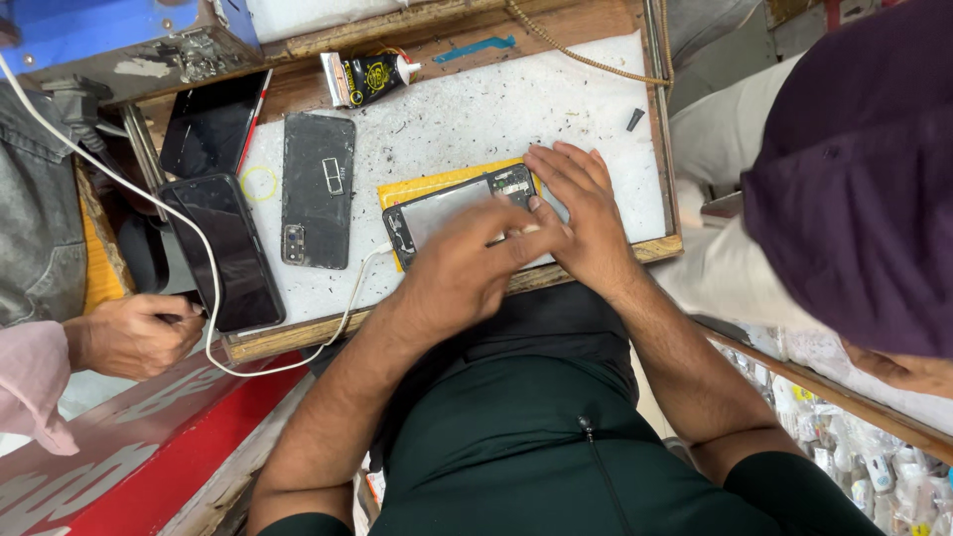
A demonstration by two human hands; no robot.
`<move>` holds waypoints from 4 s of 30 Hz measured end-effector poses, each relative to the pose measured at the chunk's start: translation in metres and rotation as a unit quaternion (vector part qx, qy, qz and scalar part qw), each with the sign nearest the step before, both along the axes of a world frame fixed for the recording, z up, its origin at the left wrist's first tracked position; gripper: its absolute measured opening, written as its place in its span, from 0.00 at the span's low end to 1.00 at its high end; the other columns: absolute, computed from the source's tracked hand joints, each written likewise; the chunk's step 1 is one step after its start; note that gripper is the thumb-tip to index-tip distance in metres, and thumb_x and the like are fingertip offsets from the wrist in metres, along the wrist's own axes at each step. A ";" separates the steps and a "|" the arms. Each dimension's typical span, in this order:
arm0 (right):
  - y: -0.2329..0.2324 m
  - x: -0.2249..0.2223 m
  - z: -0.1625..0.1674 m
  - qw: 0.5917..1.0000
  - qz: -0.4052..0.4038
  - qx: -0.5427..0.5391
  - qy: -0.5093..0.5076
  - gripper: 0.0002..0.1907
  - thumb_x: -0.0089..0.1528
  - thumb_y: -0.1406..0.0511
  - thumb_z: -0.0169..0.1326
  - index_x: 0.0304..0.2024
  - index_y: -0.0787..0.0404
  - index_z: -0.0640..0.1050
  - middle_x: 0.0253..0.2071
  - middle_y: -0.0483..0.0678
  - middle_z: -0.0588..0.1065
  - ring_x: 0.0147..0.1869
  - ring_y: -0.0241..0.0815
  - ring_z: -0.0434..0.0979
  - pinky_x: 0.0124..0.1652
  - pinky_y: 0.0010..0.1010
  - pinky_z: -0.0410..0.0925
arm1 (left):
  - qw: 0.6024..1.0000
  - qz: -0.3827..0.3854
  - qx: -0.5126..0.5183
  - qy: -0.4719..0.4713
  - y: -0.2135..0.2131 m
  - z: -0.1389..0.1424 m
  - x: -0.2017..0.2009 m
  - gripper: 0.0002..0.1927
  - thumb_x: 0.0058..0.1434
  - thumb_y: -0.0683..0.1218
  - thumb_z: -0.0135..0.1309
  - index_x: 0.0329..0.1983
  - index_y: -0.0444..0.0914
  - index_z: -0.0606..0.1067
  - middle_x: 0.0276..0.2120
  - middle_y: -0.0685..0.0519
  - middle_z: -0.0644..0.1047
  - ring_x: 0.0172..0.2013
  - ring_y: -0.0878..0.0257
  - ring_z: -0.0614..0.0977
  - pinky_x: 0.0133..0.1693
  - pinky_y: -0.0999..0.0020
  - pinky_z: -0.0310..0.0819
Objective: The person handles a smartphone, removes the back cover, and uses a screwdriver to adjust internal components. They connect a power bank to test the device, then continue to manipulate the phone's internals with tools.
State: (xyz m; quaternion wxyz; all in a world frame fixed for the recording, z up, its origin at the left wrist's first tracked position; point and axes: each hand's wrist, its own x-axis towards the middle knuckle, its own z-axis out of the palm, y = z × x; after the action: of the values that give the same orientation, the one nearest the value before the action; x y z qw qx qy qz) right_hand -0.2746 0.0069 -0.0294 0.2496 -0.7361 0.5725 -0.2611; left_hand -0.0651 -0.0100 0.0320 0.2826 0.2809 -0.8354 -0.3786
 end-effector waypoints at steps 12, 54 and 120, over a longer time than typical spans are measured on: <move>0.002 0.002 0.000 0.999 -0.001 -0.028 0.020 0.27 0.63 0.64 0.57 0.66 0.59 0.73 0.69 0.53 0.71 0.76 0.57 0.62 0.73 0.55 0.49 | 0.986 0.113 -0.123 0.007 0.011 0.001 -0.010 0.16 0.64 0.39 0.62 0.53 0.47 0.80 0.43 0.52 0.75 0.51 0.54 0.76 0.54 0.48 0.71; 0.001 0.011 0.007 0.999 -0.015 -0.034 0.011 0.23 0.64 0.68 0.56 0.63 0.62 0.74 0.66 0.54 0.72 0.75 0.58 0.64 0.73 0.54 0.49 | 0.949 0.247 -0.119 0.155 0.016 -0.034 0.037 0.24 0.67 0.33 0.59 0.58 0.46 0.63 0.44 0.48 0.81 0.44 0.57 0.87 0.46 0.67 0.85; 0.000 0.000 -0.001 0.994 -0.073 -0.025 -0.079 0.16 0.64 0.73 0.57 0.55 0.61 0.80 0.57 0.52 0.78 0.74 0.55 0.68 0.74 0.53 0.53 | 0.911 0.270 0.205 0.236 -0.017 -0.079 -0.021 0.38 0.74 0.33 0.50 0.77 0.41 0.42 0.49 0.43 0.79 0.48 0.61 0.85 0.52 0.68 0.84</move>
State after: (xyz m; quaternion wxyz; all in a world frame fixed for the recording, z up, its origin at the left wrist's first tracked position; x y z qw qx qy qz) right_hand -0.2747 0.0068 -0.0300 0.2554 -0.6754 0.5967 -0.3499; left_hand -0.0865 -0.0270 -0.0468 0.4990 0.4499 -0.5407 -0.5062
